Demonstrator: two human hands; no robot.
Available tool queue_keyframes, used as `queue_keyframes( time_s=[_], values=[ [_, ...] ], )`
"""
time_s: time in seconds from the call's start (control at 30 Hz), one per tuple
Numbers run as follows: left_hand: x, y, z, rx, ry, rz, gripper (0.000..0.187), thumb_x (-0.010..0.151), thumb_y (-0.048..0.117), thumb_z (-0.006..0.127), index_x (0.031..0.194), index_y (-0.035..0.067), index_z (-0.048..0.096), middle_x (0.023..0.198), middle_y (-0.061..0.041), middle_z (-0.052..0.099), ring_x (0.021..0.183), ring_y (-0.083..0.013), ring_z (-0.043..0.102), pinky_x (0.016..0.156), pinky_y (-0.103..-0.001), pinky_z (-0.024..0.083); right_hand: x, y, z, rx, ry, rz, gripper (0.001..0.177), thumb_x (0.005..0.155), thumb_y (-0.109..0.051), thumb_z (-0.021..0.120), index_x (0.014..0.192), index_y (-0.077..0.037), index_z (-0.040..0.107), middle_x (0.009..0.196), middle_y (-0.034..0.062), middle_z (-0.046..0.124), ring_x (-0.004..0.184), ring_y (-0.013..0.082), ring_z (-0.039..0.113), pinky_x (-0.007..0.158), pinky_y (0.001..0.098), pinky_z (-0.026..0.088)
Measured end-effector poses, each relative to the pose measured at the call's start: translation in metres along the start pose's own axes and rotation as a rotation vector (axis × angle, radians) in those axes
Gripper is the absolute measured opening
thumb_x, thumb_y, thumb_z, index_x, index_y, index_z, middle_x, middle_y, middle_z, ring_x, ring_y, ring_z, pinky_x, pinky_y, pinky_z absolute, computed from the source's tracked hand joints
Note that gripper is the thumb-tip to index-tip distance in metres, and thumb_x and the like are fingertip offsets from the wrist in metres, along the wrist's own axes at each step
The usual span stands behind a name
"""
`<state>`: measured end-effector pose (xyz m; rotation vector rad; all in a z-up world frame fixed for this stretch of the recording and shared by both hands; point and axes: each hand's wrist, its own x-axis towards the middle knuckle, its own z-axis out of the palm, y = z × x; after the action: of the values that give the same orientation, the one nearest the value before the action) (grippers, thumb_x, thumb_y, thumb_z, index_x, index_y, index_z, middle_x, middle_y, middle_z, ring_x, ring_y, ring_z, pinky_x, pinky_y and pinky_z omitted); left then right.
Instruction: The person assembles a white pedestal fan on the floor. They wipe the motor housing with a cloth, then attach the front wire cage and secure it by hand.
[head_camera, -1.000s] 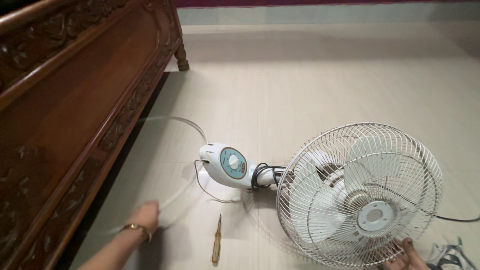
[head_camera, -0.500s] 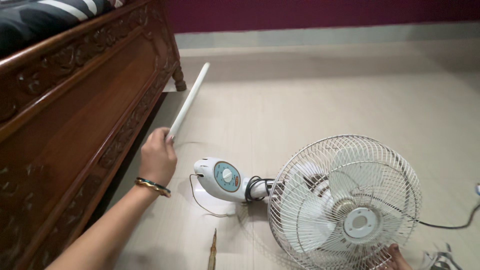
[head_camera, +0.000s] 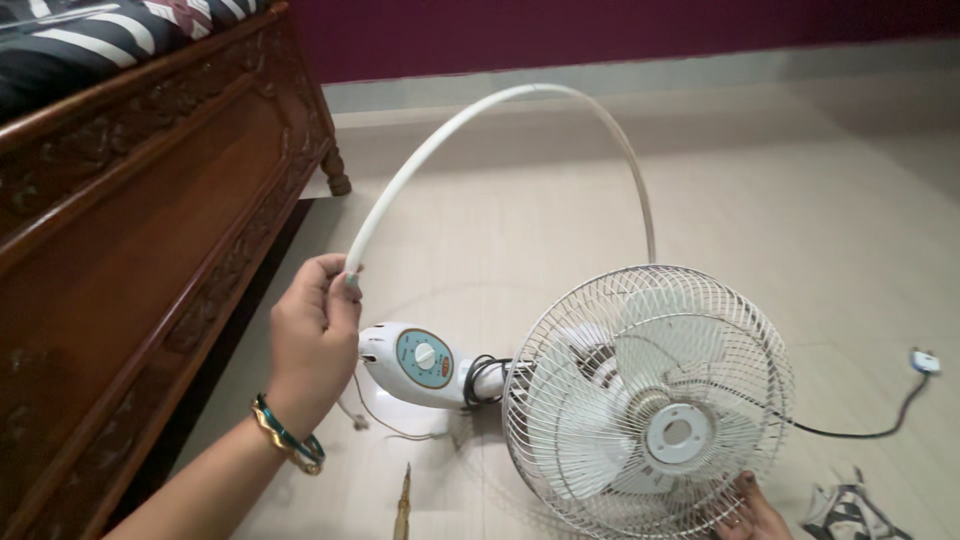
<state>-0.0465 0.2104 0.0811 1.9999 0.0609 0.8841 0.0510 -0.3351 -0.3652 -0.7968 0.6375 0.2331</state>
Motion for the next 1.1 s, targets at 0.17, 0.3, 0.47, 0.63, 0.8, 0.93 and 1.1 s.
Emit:
queue_keyframes(
  time_s=[0.17,0.3,0.47,0.63,0.8,0.93,1.1],
  values=[
    [-0.017,-0.001,0.022,-0.163,-0.173,-0.023,0.017,0.102,0.012,0.053,0.11,0.002,0.065,0.076,0.001,0.058,0.067,-0.0056,0.052,0.059,-0.022,0.045,-0.016,0.008,0.006,-0.003,-0.056,-0.049,0.066,0.083,-0.054,0.067,0.134,-0.013,0.057,0.125,0.0147,0.065,0.116,0.0342,0.062,0.1,0.052,0.05],
    [-0.032,-0.009,0.04,-0.37,-0.263,-0.128,0.018,0.104,0.012,0.05,0.111,0.001,0.062,0.079,0.003,0.052,0.07,-0.0044,0.05,0.063,-0.019,0.045,-0.021,0.004,0.01,-0.053,-0.082,-0.05,0.067,0.086,-0.056,0.063,0.136,-0.012,0.055,0.123,0.0134,0.065,0.112,0.0331,0.063,0.096,0.0512,0.051],
    [-0.038,-0.027,0.063,-0.601,-0.286,-0.325,0.019,0.104,0.014,0.047,0.109,0.001,0.061,0.075,0.002,0.047,0.063,-0.0062,0.041,0.056,-0.022,0.037,-0.007,0.005,0.006,-0.037,-0.028,-0.013,0.064,0.088,-0.053,0.064,0.137,-0.015,0.052,0.122,0.0112,0.061,0.112,0.0316,0.063,0.096,0.0516,0.053],
    [-0.058,-0.039,0.087,-0.749,-0.358,-0.633,0.019,0.104,0.018,0.047,0.106,0.002,0.058,0.072,0.002,0.044,0.058,-0.0086,0.035,0.054,-0.025,0.034,-0.006,0.003,0.001,-0.08,-0.077,0.005,0.067,0.087,-0.054,0.062,0.139,-0.013,0.052,0.125,0.0109,0.064,0.113,0.0299,0.063,0.096,0.0502,0.052],
    [-0.064,-0.044,0.1,-0.78,-0.485,-0.69,0.019,0.104,0.019,0.047,0.108,0.004,0.059,0.072,0.002,0.045,0.057,-0.0088,0.036,0.053,-0.025,0.035,-0.014,0.012,-0.008,-0.097,-0.166,-0.104,0.07,0.089,-0.051,0.059,0.141,-0.005,0.05,0.127,0.0146,0.065,0.113,0.0311,0.065,0.098,0.051,0.051],
    [-0.072,-0.043,0.113,-0.671,-0.604,-0.663,0.016,0.103,0.013,0.048,0.111,0.004,0.059,0.078,0.003,0.054,0.065,-0.0069,0.046,0.06,-0.023,0.041,-0.01,0.014,-0.012,-0.106,-0.141,-0.123,0.068,0.091,-0.051,0.059,0.141,-0.004,0.051,0.125,0.0149,0.066,0.112,0.0314,0.065,0.097,0.0508,0.052],
    [-0.083,-0.058,0.125,-0.583,-0.679,-0.705,0.019,0.103,0.014,0.045,0.111,0.003,0.059,0.079,-0.001,0.057,0.064,-0.0104,0.05,0.061,-0.026,0.047,-0.011,0.016,-0.013,-0.1,-0.094,-0.14,0.06,0.091,-0.046,0.064,0.136,-0.008,0.053,0.119,0.0107,0.066,0.106,0.028,0.065,0.092,0.0491,0.053]
  ],
)
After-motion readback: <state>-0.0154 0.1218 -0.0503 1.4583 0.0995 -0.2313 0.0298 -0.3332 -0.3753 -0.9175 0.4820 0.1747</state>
